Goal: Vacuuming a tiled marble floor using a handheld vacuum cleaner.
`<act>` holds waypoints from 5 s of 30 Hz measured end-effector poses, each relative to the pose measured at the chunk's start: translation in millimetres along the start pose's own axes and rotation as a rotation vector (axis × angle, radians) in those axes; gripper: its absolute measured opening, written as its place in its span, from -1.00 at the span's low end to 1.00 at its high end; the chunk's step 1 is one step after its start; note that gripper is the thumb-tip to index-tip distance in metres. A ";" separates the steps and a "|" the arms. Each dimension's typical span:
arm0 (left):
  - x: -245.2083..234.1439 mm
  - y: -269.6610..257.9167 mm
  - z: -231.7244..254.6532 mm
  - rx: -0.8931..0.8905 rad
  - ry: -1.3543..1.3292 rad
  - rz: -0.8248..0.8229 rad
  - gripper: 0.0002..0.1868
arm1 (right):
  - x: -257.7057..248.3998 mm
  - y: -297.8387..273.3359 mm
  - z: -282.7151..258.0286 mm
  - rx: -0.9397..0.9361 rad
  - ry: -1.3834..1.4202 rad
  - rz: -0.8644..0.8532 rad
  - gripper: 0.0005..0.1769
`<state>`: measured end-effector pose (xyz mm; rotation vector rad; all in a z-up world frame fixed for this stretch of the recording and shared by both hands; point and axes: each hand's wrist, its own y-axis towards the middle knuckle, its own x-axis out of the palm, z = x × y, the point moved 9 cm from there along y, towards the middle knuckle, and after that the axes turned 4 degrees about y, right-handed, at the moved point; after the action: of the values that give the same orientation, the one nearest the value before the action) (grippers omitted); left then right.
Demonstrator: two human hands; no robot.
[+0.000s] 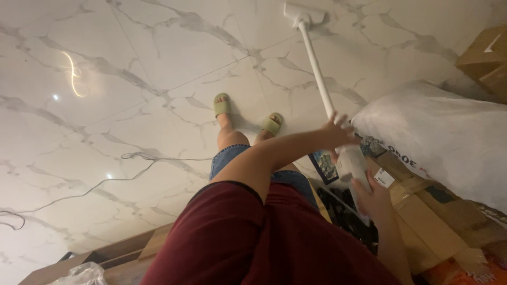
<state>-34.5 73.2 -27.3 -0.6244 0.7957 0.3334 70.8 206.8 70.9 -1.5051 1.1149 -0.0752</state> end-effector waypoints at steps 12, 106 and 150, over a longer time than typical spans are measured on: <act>49.7 -25.0 78.1 0.237 -0.241 0.163 0.16 | -64.3 -59.1 66.3 0.068 -0.494 -0.143 -0.06; 2.6 -708.3 -471.6 -0.952 -0.428 0.727 0.27 | 530.9 -88.9 -721.2 -0.723 -0.825 -0.440 0.06; 37.7 -1167.9 -638.2 -0.902 -0.295 0.865 -0.26 | 942.7 -266.4 -958.5 -0.791 -0.887 -0.684 -0.36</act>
<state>217.3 -1231.2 61.2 -1.0074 0.5637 1.5966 149.3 -1161.5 72.4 -2.2223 -0.1617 0.5752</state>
